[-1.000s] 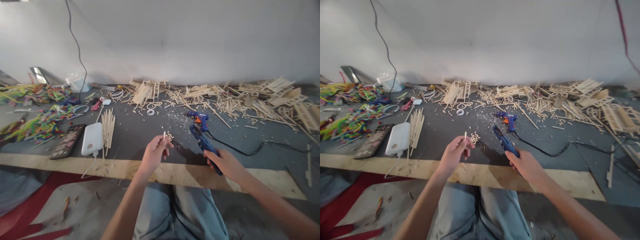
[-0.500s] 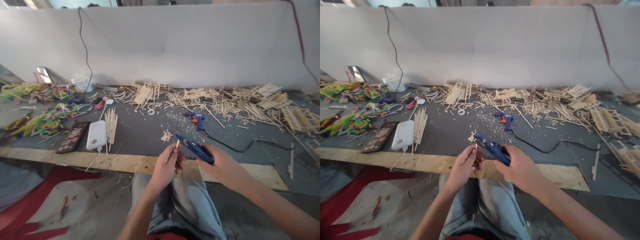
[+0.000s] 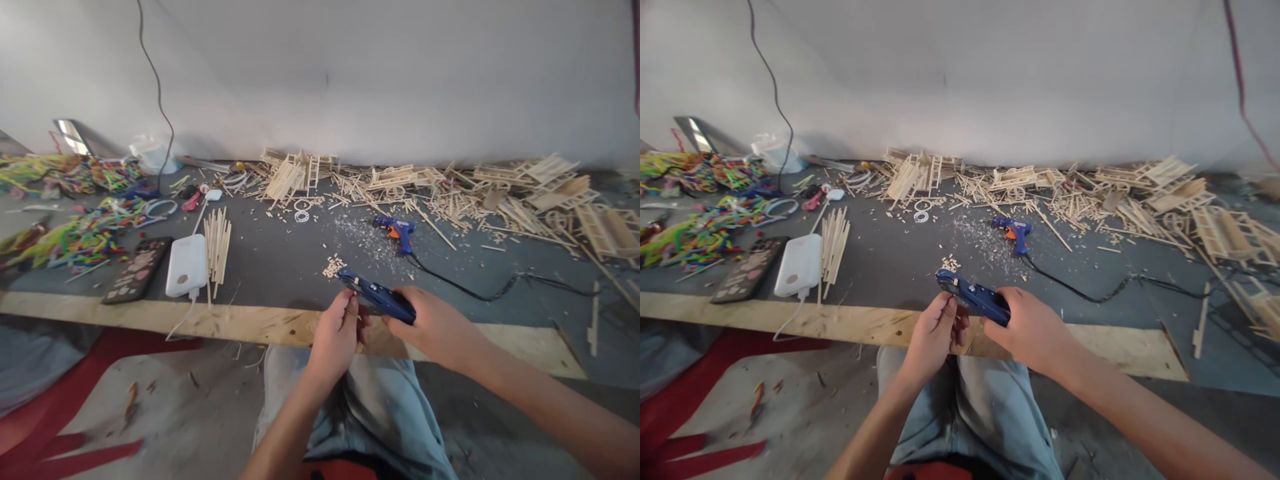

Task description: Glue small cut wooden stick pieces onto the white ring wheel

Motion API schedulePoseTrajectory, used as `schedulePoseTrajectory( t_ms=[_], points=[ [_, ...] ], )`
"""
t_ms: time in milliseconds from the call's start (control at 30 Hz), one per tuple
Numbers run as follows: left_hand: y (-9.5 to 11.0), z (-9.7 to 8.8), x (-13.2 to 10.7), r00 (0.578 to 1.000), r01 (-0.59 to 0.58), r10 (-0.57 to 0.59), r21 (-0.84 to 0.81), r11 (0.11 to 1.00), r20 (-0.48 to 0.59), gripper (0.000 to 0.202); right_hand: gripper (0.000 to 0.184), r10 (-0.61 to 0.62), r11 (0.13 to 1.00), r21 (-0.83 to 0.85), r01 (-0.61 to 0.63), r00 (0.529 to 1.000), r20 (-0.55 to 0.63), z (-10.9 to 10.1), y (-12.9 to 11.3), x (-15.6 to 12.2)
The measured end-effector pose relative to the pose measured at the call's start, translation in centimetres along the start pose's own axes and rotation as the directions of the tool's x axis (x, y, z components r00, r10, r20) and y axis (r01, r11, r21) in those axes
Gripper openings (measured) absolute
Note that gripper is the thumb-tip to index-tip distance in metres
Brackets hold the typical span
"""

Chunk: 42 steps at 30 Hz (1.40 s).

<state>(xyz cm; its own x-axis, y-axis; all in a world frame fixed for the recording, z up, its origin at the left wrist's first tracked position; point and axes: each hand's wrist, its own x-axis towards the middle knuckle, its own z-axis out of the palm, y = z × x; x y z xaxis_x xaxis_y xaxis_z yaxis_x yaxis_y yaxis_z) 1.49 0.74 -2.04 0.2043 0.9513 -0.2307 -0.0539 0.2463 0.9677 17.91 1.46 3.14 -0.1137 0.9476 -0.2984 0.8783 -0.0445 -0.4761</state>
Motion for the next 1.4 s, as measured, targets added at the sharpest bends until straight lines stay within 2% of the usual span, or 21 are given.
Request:
schedulePoseTrajectory(
  t_ms=[233,400,567,767,1100,1267,1400],
  points=[
    [-0.1,0.0,0.0,0.999,0.029,-0.029,0.009,1.0,-0.022,0.033,0.028,-0.038,0.999,-0.01,0.038,0.999,0.004,0.4,0.4,0.5],
    [-0.5,0.0,0.0,0.998,0.042,-0.04,0.026,0.999,-0.043,0.032,0.024,-0.043,0.998,-0.038,0.044,0.999,0.024,1.0,0.7,0.8],
    [-1.5,-0.1,0.4,0.996,-0.018,0.025,0.081,0.997,-0.084,0.031,0.021,-0.022,0.995,-0.093,0.025,0.999,0.036,1.6,0.8,1.3],
    [-3.0,-0.4,1.5,0.996,-0.002,0.003,0.017,1.0,-0.093,0.034,0.028,0.003,0.985,-0.173,0.012,0.996,0.088,2.0,0.9,2.5],
    [-1.4,-0.8,2.0,0.989,0.124,-0.132,-0.105,0.987,-0.067,0.031,0.038,0.001,0.992,-0.122,0.021,0.984,0.179,2.2,1.7,4.0],
    [-1.4,-1.0,2.1,0.986,0.134,-0.146,-0.147,0.98,-0.074,0.03,0.04,0.033,0.981,-0.196,-0.01,0.993,0.112,2.2,1.9,4.1],
    [-1.4,-1.0,2.1,0.986,0.137,-0.15,-0.158,0.978,-0.074,0.031,0.042,0.064,0.974,-0.225,-0.036,0.991,0.121,1.7,2.1,4.1]
  ],
)
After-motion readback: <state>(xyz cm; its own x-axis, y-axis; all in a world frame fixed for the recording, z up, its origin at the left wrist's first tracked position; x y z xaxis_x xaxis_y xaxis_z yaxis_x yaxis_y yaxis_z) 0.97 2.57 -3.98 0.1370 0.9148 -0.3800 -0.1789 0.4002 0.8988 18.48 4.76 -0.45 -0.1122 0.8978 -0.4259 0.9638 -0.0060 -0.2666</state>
